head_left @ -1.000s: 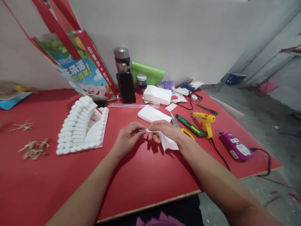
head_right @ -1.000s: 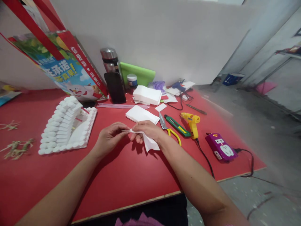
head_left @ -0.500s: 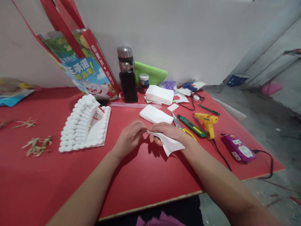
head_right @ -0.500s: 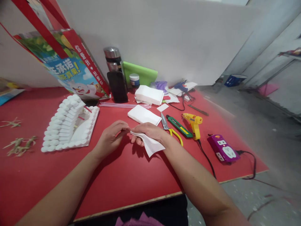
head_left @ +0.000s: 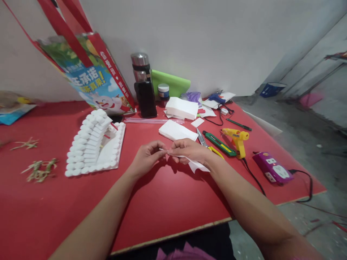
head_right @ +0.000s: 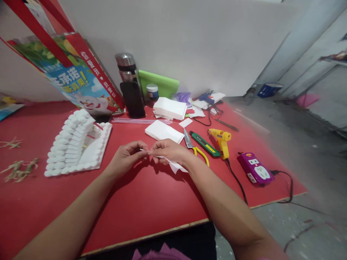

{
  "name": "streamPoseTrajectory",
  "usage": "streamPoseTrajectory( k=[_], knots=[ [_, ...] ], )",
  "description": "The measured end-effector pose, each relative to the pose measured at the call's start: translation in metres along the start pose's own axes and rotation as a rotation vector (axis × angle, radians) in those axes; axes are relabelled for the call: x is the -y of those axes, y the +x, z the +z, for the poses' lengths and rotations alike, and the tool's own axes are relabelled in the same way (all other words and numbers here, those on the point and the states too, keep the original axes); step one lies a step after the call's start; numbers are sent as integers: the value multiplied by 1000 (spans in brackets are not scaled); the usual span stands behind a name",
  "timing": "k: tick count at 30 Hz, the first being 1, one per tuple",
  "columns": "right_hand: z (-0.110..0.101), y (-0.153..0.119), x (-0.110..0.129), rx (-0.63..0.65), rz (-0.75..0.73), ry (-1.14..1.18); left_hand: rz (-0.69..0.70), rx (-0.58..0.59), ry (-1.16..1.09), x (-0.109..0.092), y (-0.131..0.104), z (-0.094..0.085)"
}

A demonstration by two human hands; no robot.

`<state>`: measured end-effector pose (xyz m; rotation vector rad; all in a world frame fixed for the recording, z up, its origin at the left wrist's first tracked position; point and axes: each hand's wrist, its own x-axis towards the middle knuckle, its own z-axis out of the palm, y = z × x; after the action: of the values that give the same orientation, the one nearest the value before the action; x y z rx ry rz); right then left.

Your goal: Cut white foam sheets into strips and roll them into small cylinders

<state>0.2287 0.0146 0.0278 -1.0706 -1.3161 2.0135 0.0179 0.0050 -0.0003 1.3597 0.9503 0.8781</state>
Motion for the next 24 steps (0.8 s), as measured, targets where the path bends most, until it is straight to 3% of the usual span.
streamPoseTrajectory(
  k=[3, 6, 9, 15, 19, 24],
  knots=[
    [1, 3, -2, 31, 2, 102, 77, -27, 65, -2, 0, 1],
    [-1, 9, -6, 116, 21, 231, 302, -109, 286, -5, 0, 1],
    [-5, 15, -12, 227, 79, 343, 468, -114, 427, -8, -1, 1],
    [-7, 20, -15, 302, 226, 373, 562, -40, 520, -11, -4, 1],
    [-2, 17, -12, 213, 188, 316, 504, -19, 510, -11, -3, 1],
    [8, 6, -6, -202, -143, -75, 51, 14, 27, -5, 2, 3]
  ],
)
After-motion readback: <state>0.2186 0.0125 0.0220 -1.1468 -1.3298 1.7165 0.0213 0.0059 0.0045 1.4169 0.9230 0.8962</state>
